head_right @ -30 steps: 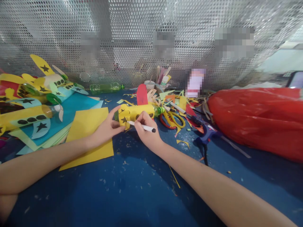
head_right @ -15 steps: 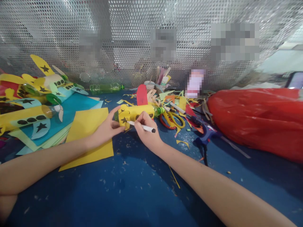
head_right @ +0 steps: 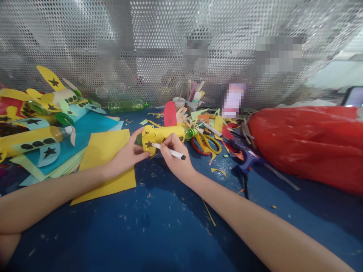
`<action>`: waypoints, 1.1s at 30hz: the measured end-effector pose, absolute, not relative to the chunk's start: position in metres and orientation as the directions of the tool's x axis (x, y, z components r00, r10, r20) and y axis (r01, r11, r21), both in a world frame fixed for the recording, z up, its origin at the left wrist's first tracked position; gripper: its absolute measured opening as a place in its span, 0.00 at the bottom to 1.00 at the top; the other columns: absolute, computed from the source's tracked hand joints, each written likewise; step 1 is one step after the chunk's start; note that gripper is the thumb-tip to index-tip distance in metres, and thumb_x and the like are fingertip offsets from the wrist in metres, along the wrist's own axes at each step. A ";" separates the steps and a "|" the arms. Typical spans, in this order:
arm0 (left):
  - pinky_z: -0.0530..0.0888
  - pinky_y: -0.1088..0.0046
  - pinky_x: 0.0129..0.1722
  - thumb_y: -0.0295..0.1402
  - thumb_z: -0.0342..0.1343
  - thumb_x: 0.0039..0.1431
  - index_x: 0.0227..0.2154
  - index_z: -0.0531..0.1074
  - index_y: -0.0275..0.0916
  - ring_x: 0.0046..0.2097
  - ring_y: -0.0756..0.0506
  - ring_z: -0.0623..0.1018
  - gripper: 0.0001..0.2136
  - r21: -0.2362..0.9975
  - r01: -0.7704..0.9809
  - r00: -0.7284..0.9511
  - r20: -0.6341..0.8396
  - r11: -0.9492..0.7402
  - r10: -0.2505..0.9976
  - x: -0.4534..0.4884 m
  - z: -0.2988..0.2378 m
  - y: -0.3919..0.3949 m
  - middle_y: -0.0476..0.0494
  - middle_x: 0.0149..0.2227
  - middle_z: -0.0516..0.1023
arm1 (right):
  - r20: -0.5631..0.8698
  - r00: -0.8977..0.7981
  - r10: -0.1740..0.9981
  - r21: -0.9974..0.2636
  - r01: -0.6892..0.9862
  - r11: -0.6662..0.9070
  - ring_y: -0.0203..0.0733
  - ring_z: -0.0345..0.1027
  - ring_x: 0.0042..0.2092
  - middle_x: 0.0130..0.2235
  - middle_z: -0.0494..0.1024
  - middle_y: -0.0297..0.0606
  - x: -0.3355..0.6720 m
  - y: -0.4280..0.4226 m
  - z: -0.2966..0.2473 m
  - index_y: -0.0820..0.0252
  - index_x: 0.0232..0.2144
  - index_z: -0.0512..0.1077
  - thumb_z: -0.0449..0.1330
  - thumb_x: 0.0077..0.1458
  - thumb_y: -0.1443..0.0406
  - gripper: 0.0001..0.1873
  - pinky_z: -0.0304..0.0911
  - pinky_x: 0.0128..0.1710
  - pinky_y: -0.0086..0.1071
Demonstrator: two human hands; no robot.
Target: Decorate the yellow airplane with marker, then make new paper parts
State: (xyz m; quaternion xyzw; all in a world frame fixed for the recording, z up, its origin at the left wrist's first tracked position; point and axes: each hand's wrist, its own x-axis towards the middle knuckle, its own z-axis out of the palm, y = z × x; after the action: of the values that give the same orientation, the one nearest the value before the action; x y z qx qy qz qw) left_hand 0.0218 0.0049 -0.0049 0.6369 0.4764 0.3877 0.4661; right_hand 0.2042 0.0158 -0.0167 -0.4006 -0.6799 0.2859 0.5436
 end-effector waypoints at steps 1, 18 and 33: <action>0.68 0.70 0.35 0.27 0.59 0.55 0.68 0.40 0.45 0.32 0.47 0.76 0.43 0.962 0.248 0.246 0.049 -0.112 0.968 0.022 -0.005 0.005 0.51 0.28 0.77 | 0.505 -0.087 0.859 -0.827 0.237 0.510 0.33 0.57 0.22 0.20 0.62 0.25 0.204 0.016 -0.017 0.54 0.25 0.58 0.54 0.55 0.67 0.09 0.52 0.24 0.31; 0.68 0.70 0.34 0.27 0.59 0.55 0.68 0.40 0.45 0.30 0.48 0.75 0.43 0.962 0.252 0.248 0.044 -0.108 0.968 0.022 -0.004 0.005 0.53 0.25 0.75 | 0.478 -0.079 0.875 -0.843 0.241 0.482 0.33 0.57 0.23 0.21 0.63 0.26 0.204 0.016 -0.017 0.55 0.26 0.58 0.55 0.55 0.67 0.09 0.53 0.24 0.31; 0.69 0.69 0.35 0.28 0.59 0.55 0.68 0.40 0.45 0.32 0.47 0.76 0.42 0.959 0.257 0.248 0.054 -0.119 0.967 0.021 -0.005 0.004 0.52 0.27 0.77 | 0.496 -0.089 0.864 -0.831 0.241 0.502 0.32 0.56 0.22 0.20 0.62 0.25 0.204 0.016 -0.016 0.55 0.25 0.58 0.55 0.55 0.68 0.09 0.53 0.24 0.31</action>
State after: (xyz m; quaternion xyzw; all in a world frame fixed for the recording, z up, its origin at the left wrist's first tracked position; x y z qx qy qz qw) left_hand 0.0214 0.0044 -0.0051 0.6412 0.4773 0.3853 0.4612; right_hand 0.2045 0.0162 -0.0164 -0.4067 -0.6788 0.2892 0.5387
